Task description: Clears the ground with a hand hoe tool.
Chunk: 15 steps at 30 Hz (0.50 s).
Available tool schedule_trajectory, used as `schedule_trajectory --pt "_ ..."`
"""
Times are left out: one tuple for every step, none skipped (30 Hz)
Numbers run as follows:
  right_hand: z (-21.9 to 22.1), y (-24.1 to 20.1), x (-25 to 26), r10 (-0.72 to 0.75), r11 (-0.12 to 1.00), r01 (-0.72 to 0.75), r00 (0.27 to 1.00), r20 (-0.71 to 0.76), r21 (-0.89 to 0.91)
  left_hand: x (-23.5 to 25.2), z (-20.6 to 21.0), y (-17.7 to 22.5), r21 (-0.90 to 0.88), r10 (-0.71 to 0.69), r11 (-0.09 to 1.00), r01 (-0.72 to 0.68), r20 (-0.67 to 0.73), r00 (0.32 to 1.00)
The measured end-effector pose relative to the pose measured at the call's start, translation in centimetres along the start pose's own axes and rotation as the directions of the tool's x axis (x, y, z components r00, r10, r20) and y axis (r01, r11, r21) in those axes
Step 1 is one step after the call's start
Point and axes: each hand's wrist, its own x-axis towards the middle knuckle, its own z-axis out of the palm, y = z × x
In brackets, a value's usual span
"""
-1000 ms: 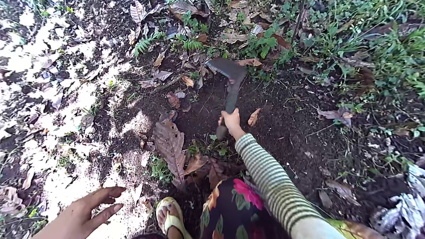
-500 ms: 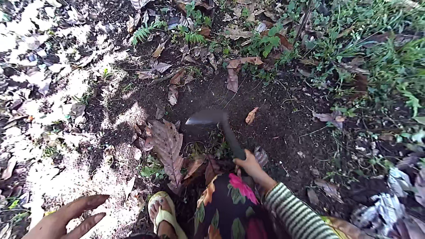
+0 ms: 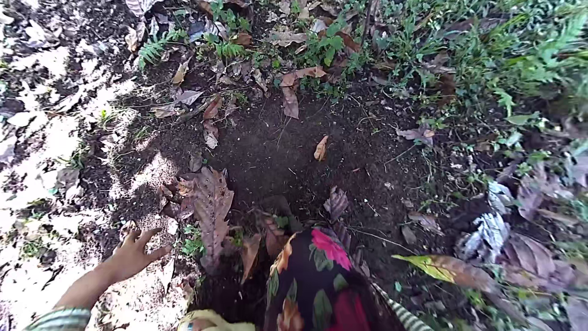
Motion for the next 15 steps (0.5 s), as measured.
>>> schedule_trajectory --pt "-0.2 2.2 2.5 -0.147 0.988 0.142 0.984 -0.098 -0.057 1.5 0.1 0.6 -0.007 -0.022 1.0 0.022 0.008 1.0" --pt "-0.3 4.9 5.4 -0.305 0.951 0.285 0.927 -0.22 -0.12 2.6 0.3 1.0 -0.02 -0.041 0.999 0.041 0.012 0.999" --pt "-0.4 7.7 8.9 -0.449 0.894 0.406 0.815 -0.366 -0.192 3.5 0.6 1.3 -0.042 -0.06 0.997 0.06 0.011 0.998" --pt "-1.4 7.8 10.5 -0.401 0.916 0.375 0.822 -0.405 -0.146 4.3 0.9 1.2 -0.065 -0.075 0.995 0.075 -0.001 0.997" --pt "-2.6 6.6 11.3 -0.331 0.935 0.352 0.838 -0.434 -0.035 4.9 1.4 1.2 -0.101 -0.093 0.991 0.091 -0.019 0.995" --pt "-3.8 5.1 12.3 -0.277 0.923 0.368 0.839 -0.469 0.112 5.2 2.1 1.4 -0.155 -0.118 0.982 0.112 -0.035 0.992" --pt "-4.9 3.8 13.6 -0.232 0.878 0.402 0.833 -0.502 0.26 5.4 3.2 1.7 -0.237 -0.153 0.962 0.137 -0.052 0.987" --pt "-5.8 2.8 15.1 -0.192 0.819 0.437 0.819 -0.541 0.372 5.5 4.5 1.9 -0.34 -0.196 0.927 0.161 -0.073 0.978" --pt "-6.4 2.3 16.8 -0.151 0.765 0.457 0.813 -0.563 0.455 5.6 6.1 2.3 -0.456 -0.246 0.872 0.179 -0.092 0.965" --pt "-6.5 2.3 18.2 -0.122 0.739 0.456 0.815 -0.567 0.496 5.8 7.7 2.7 -0.555 -0.297 0.808 0.195 -0.098 0.95" --pt "-6.1 3.0 19.0 -0.116 0.756 0.433 0.827 -0.55 0.491 6.2 9.4 3.0 -0.635 -0.344 0.742 0.213 -0.088 0.935" --pt "-5.0 4.1 19.1 -0.127 0.813 0.389 0.845 -0.519 0.434 6.7 11.1 3.2 -0.701 -0.392 0.672 0.237 -0.065 0.918" --pt "-3.6 5.5 18.5 -0.145 0.885 0.336 0.858 -0.493 0.323 7.2 12.7 3.4 -0.75 -0.437 0.607 0.263 -0.038 0.899" --pt "-2.1 6.9 17.4 -0.153 0.957 0.248 0.867 -0.474 0.147 7.5 13.8 3.7 -0.783 -0.477 0.552 0.286 -0.016 0.878" --pt "-0.8 7.9 15.7 -0.121 0.993 0.106 0.898 -0.422 -0.058 7.7 14.6 3.9 -0.798 -0.519 0.515 0.313 0.001 0.855"
